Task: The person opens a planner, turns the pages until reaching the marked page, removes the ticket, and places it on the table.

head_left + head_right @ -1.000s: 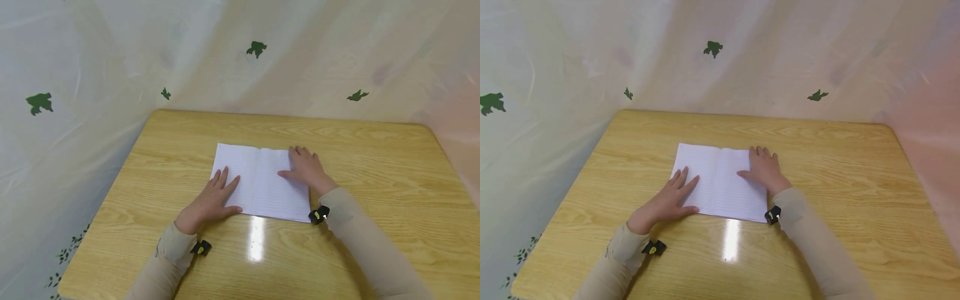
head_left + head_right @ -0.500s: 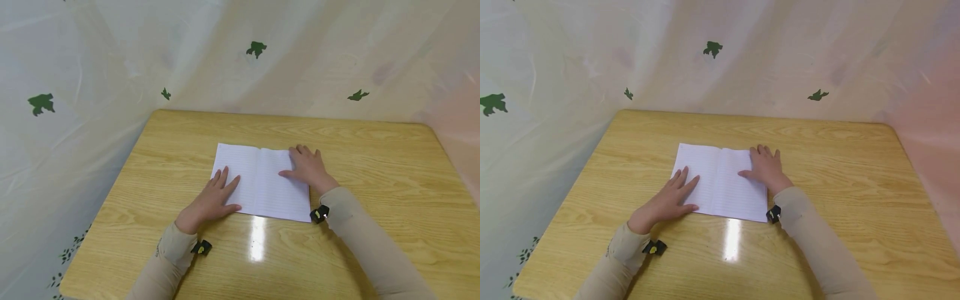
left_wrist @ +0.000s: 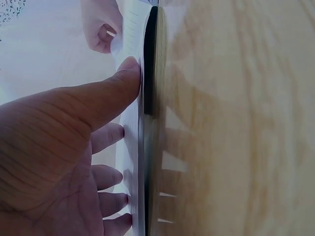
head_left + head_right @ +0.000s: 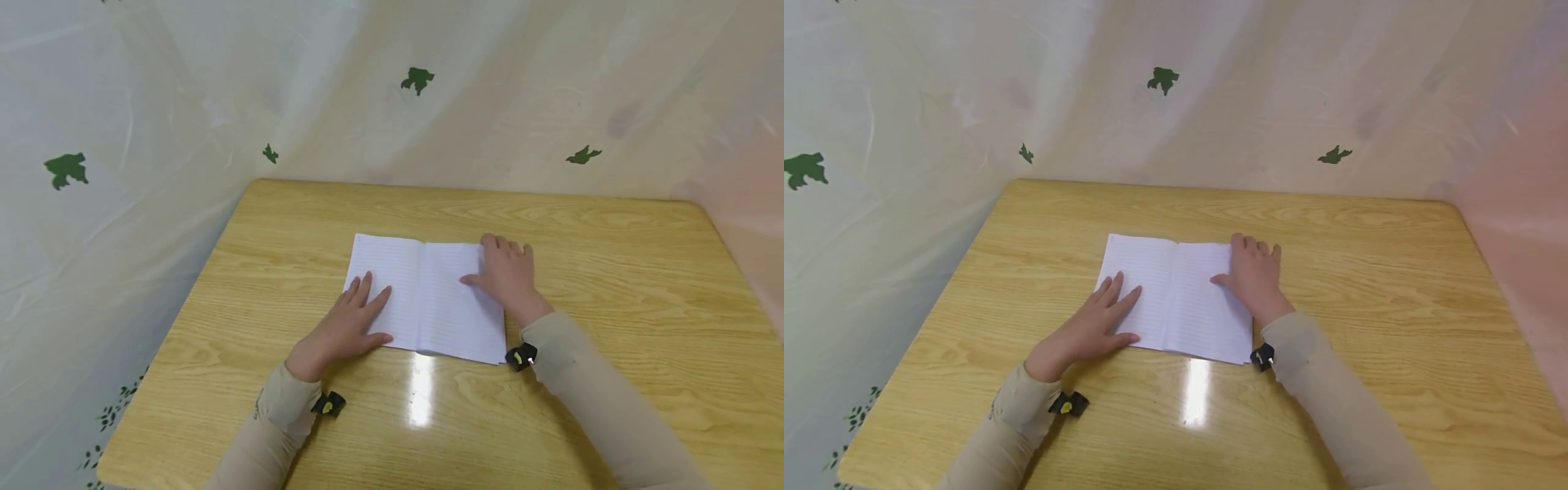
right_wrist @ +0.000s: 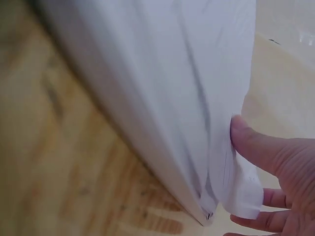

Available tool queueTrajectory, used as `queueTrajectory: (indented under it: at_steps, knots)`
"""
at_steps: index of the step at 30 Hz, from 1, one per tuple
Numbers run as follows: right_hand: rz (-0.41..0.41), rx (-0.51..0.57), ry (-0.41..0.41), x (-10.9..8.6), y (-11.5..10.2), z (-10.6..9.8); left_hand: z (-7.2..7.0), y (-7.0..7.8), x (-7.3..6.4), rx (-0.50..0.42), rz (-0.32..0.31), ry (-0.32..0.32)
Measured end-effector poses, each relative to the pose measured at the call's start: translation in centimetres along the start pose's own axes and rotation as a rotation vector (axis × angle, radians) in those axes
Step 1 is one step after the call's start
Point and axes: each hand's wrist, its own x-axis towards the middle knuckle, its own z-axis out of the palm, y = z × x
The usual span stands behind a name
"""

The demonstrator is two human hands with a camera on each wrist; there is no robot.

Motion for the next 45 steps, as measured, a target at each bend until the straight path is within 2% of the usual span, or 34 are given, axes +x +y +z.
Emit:
queueTrajectory:
  at_steps: [4, 7, 13, 17, 20, 23, 26, 29, 35, 40, 45]
  knots:
    - [0.044, 0.046, 0.056, -0.3, 0.0, 0.1, 0.0, 0.0, 0.0, -0.006, -0.006, 0.000]
    - [0.042, 0.090, 0.079, -0.7, 0.0, 0.1, -0.1, 0.0, 0.0, -0.010, -0.005, 0.003]
    - [-0.028, 0.209, 0.056, -1.9, -0.6, 0.3, -0.1, -0.1, 0.0, 0.001, -0.004, 0.009]
    - [-0.117, 0.259, 0.047, -2.8, -1.5, 0.5, 0.0, -0.2, 0.0, 0.009, 0.003, 0.021]
    - [-0.202, 0.259, 0.014, -3.5, -2.3, 0.6, 0.0, -0.3, 0.1, 0.005, 0.008, 0.033]
    - [-0.263, 0.253, -0.060, -4.0, -3.1, 0.6, 0.0, -0.3, 0.1, 0.000, 0.012, 0.045]
    - [-0.285, 0.263, -0.156, -4.6, -4.0, 0.6, 0.1, -0.3, 0.2, -0.005, 0.013, 0.060]
    - [-0.295, 0.258, -0.214, -5.1, -4.8, 0.7, 0.1, -0.3, 0.3, -0.022, 0.005, 0.077]
    - [-0.330, 0.224, -0.222, -5.6, -6.2, 1.3, 0.1, -0.2, 0.4, -0.077, -0.018, 0.088]
    - [-0.344, 0.176, -0.217, -5.8, -7.0, 1.8, 0.2, -0.1, 0.5, -0.080, -0.028, 0.082]
    - [-0.341, 0.182, -0.236, -5.7, -7.4, 2.6, 0.1, 0.0, 0.5, -0.078, -0.026, 0.080]
